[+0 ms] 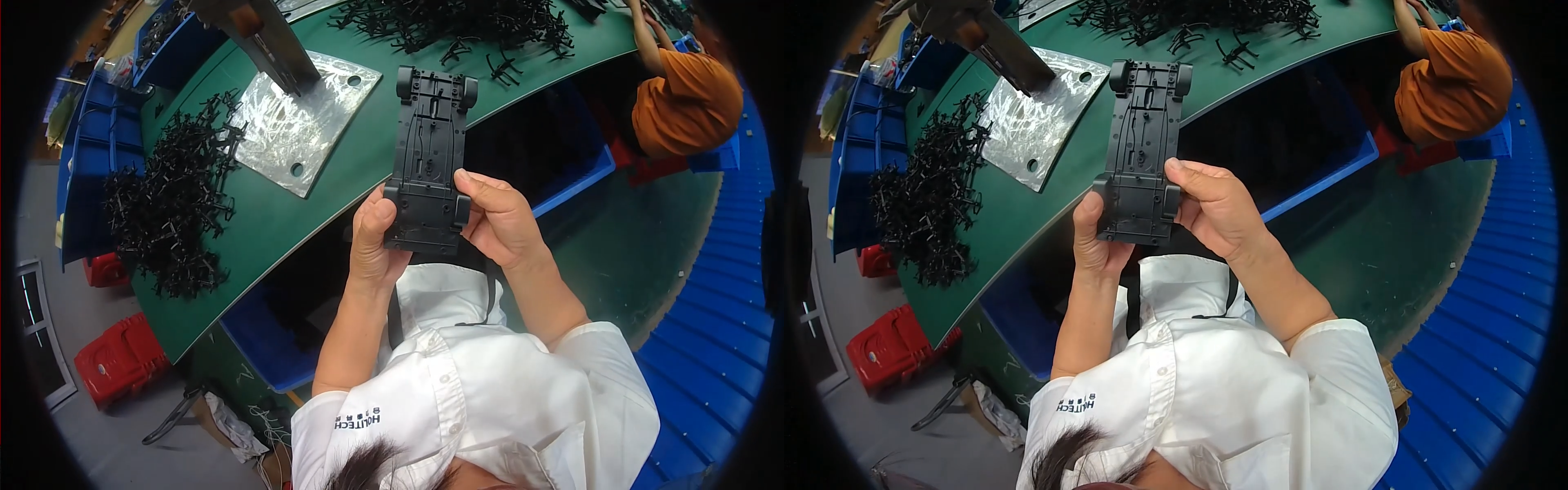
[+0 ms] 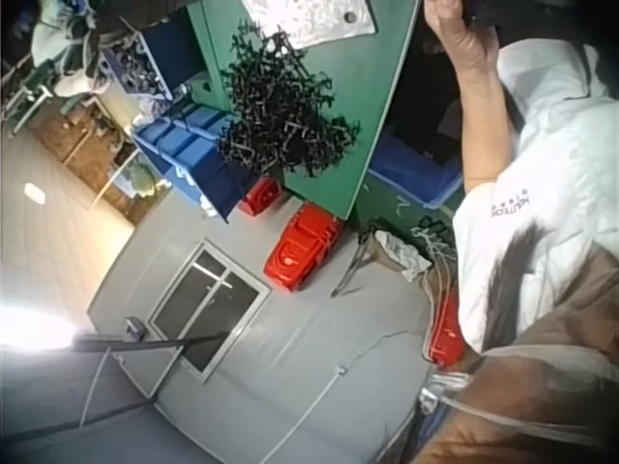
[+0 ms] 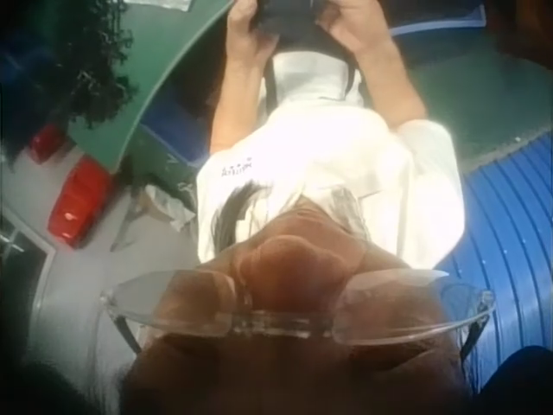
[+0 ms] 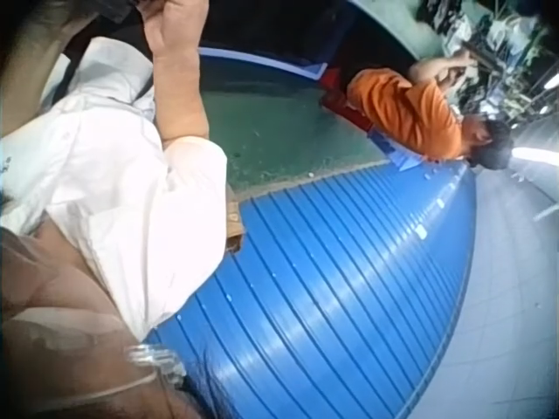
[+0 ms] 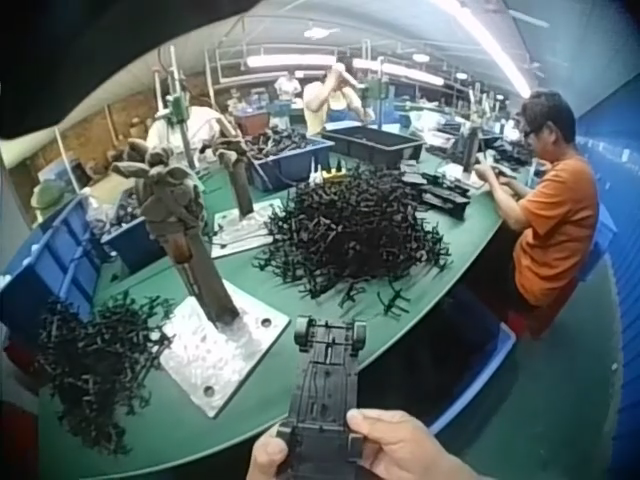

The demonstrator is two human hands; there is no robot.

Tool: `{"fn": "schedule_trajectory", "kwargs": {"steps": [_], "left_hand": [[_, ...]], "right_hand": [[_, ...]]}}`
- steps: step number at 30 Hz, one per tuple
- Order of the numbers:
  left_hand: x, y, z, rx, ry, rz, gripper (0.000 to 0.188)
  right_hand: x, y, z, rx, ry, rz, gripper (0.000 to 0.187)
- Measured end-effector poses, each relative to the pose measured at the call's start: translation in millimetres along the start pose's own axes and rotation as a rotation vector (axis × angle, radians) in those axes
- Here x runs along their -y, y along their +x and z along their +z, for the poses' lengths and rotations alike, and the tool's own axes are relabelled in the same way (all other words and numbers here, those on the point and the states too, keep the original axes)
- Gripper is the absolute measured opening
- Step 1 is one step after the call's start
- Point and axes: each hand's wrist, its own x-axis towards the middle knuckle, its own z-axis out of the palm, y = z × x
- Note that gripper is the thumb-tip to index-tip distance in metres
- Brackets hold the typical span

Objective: Assembling plastic components onto a toy car chassis and using a heat-staking press to secure them.

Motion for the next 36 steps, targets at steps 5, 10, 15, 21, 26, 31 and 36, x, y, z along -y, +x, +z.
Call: {"fn": "schedule_trajectory", "kwargs": {"steps": [5,10,15,21,26,31,36], "left_hand": [[0,2,-5,0.022,0.010,0.022,0.065],[-1,2,-6,0.021,0.010,0.014,0.064],[3,0,-1,-0.067,-0.030,0.026,0.060],[-5,4,-5,-0.063,-0.051,0.010,0.057],[-21,13,-8,-0.107,-0.081,0.036,0.059],[-35,21,-5,-0.120,-0.237,0.007,0.044],[-54,24,1,-0.095,-0.258,0.017,0.045]], "right_hand": [[-3,3,-7,0.031,-0.023,-0.017,0.023],[-3,2,0,0.005,-0.053,0.000,0.026],[-6,6,0,-0.030,-0.019,0.005,0.027],[-11,15,6,-0.075,0.006,-0.020,0.028],[-16,32,14,-0.048,0.069,-0.037,0.027],[-13,48,25,-0.049,0.097,-0.065,0.027],[-11,56,39,-0.030,0.090,-0.090,0.028]]}}
